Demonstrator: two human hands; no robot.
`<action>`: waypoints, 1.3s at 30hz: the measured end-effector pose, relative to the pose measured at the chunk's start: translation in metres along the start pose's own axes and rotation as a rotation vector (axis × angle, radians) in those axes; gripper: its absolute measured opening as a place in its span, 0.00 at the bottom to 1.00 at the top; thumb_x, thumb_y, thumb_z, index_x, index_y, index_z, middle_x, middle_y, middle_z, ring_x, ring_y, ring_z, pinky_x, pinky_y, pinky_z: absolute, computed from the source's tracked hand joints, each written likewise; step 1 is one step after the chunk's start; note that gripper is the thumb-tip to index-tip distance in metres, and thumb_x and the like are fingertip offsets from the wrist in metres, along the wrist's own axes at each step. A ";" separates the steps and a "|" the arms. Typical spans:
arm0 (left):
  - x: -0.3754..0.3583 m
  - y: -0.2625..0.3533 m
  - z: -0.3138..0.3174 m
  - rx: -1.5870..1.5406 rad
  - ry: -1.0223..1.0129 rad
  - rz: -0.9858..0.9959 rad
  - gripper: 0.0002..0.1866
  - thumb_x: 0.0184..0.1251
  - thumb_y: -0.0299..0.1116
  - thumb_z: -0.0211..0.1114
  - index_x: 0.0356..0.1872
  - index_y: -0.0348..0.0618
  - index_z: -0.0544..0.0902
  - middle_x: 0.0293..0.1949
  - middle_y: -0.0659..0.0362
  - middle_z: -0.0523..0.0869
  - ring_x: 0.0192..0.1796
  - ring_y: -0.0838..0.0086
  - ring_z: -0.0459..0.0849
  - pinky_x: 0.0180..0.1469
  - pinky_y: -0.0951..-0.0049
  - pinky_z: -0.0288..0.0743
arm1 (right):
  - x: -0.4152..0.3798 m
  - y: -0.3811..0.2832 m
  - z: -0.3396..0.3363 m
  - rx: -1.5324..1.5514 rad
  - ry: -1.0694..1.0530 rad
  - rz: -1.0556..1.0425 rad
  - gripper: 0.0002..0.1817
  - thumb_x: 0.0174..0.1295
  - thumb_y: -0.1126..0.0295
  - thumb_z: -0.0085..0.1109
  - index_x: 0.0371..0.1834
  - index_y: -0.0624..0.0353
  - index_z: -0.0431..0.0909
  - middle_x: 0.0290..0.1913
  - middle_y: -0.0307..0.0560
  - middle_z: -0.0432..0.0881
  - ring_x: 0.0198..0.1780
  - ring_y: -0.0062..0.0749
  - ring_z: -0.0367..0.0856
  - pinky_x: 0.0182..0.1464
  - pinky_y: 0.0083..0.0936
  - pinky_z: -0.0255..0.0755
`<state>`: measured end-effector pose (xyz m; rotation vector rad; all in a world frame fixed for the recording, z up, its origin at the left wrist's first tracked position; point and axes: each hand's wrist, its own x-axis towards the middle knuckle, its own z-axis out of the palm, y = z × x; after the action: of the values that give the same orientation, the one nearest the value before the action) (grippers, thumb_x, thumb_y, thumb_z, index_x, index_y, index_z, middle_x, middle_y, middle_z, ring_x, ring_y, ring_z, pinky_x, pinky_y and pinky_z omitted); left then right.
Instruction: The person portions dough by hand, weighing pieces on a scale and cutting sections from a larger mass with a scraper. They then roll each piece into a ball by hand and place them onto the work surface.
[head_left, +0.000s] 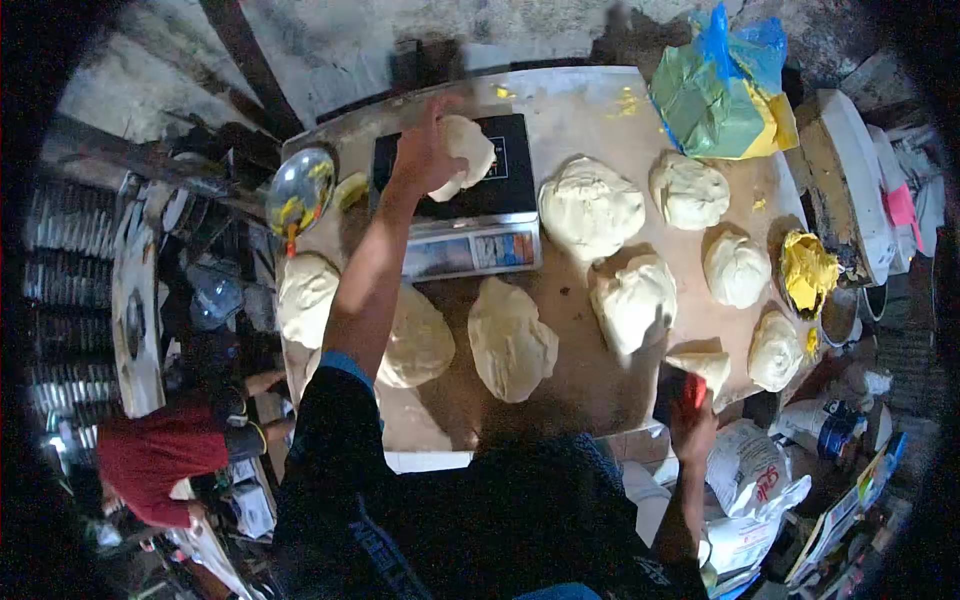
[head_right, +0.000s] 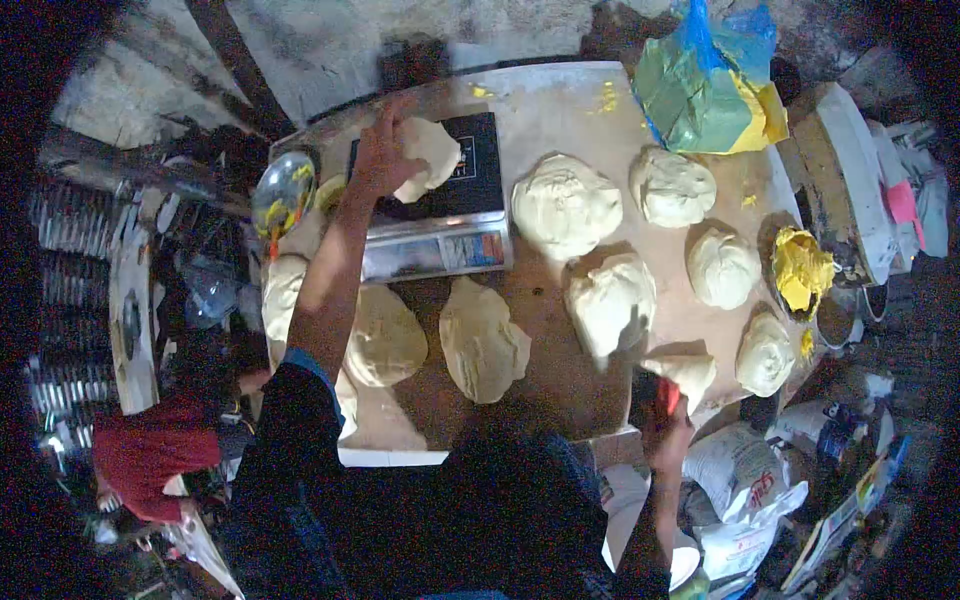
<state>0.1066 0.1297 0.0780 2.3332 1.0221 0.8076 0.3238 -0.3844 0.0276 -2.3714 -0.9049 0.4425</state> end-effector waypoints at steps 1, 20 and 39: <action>0.006 -0.019 0.009 -0.013 0.002 0.001 0.45 0.27 0.29 0.77 0.58 0.59 0.69 0.50 0.49 0.80 0.52 0.53 0.80 0.54 0.60 0.75 | -0.010 0.009 0.000 -0.011 0.006 0.001 0.23 0.54 0.75 0.62 0.55 0.60 0.71 0.41 0.55 0.83 0.42 0.45 0.84 0.43 0.33 0.76; -0.245 0.159 0.245 -0.647 -0.317 0.089 0.16 0.61 0.39 0.61 0.45 0.40 0.78 0.42 0.53 0.82 0.42 0.67 0.80 0.48 0.67 0.74 | -0.001 0.091 0.003 0.460 0.309 -0.101 0.23 0.57 0.76 0.64 0.55 0.70 0.68 0.40 0.50 0.79 0.41 0.28 0.76 0.45 0.25 0.71; -0.304 0.244 0.322 -0.555 -0.579 -0.282 0.23 0.58 0.39 0.67 0.53 0.38 0.78 0.47 0.49 0.84 0.47 0.58 0.83 0.53 0.64 0.75 | -0.042 0.166 -0.032 0.298 0.225 -0.115 0.23 0.57 0.72 0.60 0.56 0.66 0.68 0.42 0.60 0.81 0.43 0.46 0.82 0.47 0.36 0.74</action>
<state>0.2765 -0.3111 -0.1031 1.7321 0.7248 0.2280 0.3927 -0.5279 -0.0429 -2.0386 -0.8048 0.2399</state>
